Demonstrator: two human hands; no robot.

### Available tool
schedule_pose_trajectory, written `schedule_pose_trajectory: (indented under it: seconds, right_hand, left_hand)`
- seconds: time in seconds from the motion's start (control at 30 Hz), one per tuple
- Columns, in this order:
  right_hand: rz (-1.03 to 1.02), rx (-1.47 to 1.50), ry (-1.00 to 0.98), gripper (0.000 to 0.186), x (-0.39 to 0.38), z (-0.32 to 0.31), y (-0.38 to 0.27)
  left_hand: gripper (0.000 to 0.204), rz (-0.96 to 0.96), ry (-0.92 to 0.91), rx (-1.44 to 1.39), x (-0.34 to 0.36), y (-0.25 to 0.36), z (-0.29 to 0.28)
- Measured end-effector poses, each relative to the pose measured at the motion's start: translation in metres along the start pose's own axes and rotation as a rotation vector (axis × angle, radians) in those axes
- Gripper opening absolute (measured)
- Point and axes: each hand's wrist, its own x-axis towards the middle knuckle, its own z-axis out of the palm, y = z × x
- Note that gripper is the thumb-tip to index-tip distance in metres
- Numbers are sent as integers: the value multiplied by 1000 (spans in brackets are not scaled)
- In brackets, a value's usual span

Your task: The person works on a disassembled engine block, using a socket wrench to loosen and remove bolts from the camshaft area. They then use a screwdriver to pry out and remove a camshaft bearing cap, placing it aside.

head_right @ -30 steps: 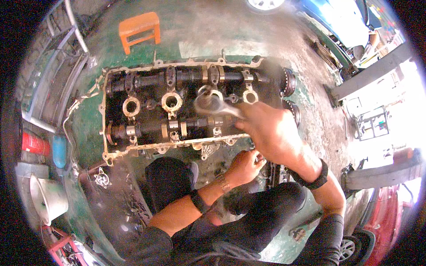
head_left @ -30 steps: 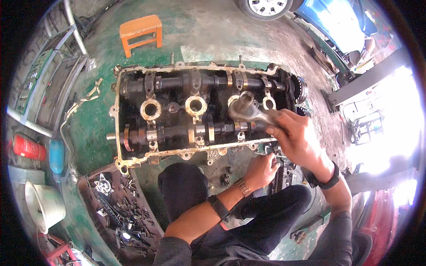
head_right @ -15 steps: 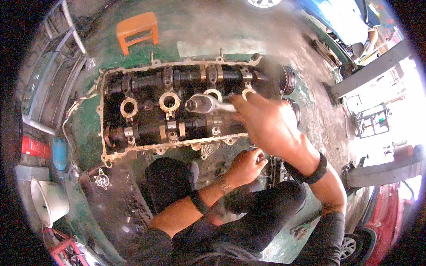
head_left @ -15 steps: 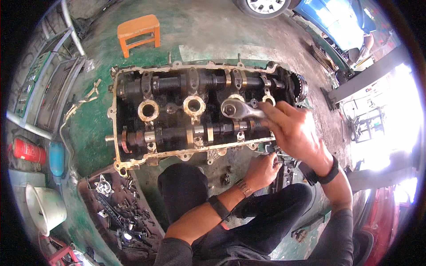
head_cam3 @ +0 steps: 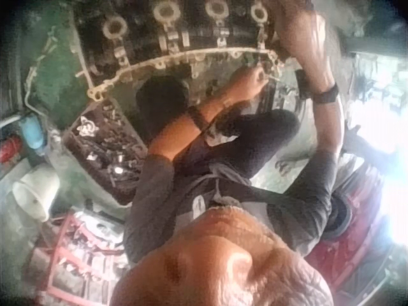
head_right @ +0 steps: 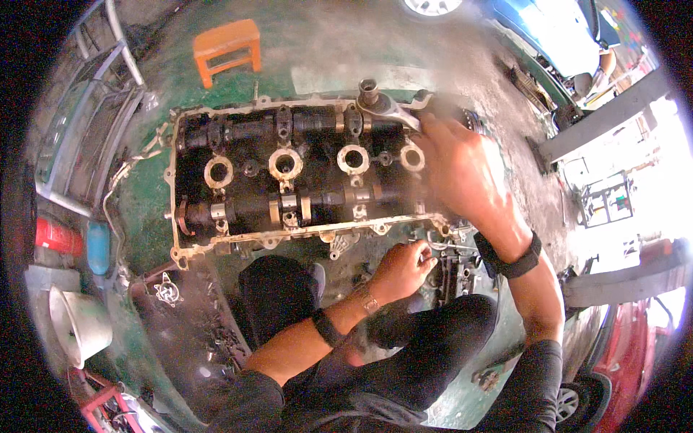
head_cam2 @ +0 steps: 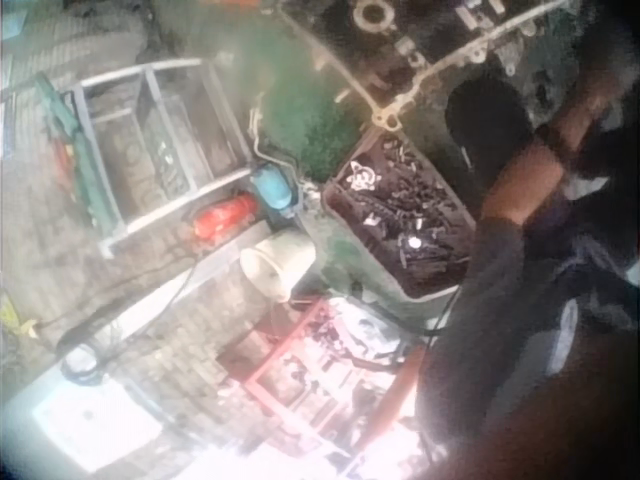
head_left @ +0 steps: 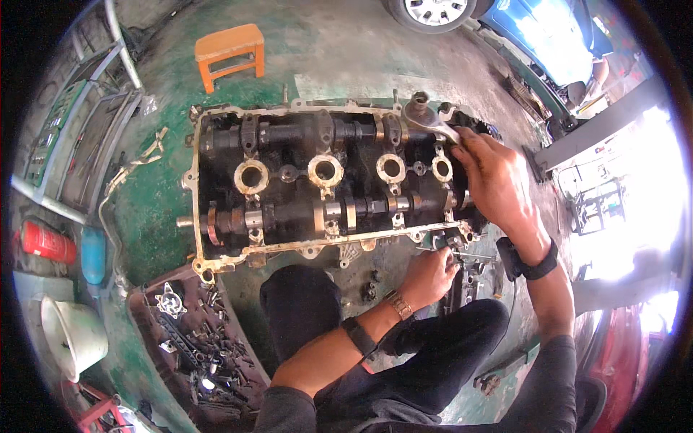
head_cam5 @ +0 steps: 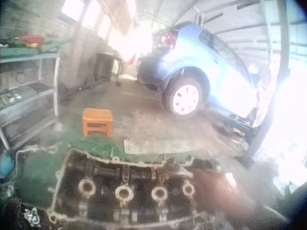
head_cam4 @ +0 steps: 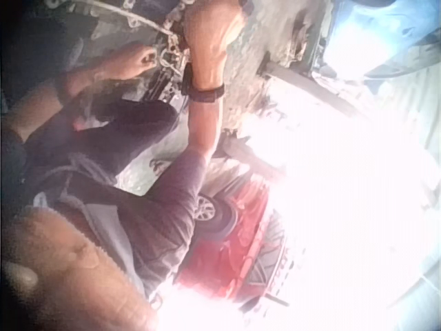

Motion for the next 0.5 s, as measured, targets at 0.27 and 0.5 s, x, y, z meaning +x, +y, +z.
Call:
schedule_pose_trajectory:
  seconds: [0.27,0.5]
  right_hand:
    - [-2,35,-255,19,-4,2,-10]
    - [-58,138,-351,22,-12,-7,-12]
  left_hand:
    - [21,4,-23,-18,-2,1,3]
    - [19,26,27,-26,0,2,2]
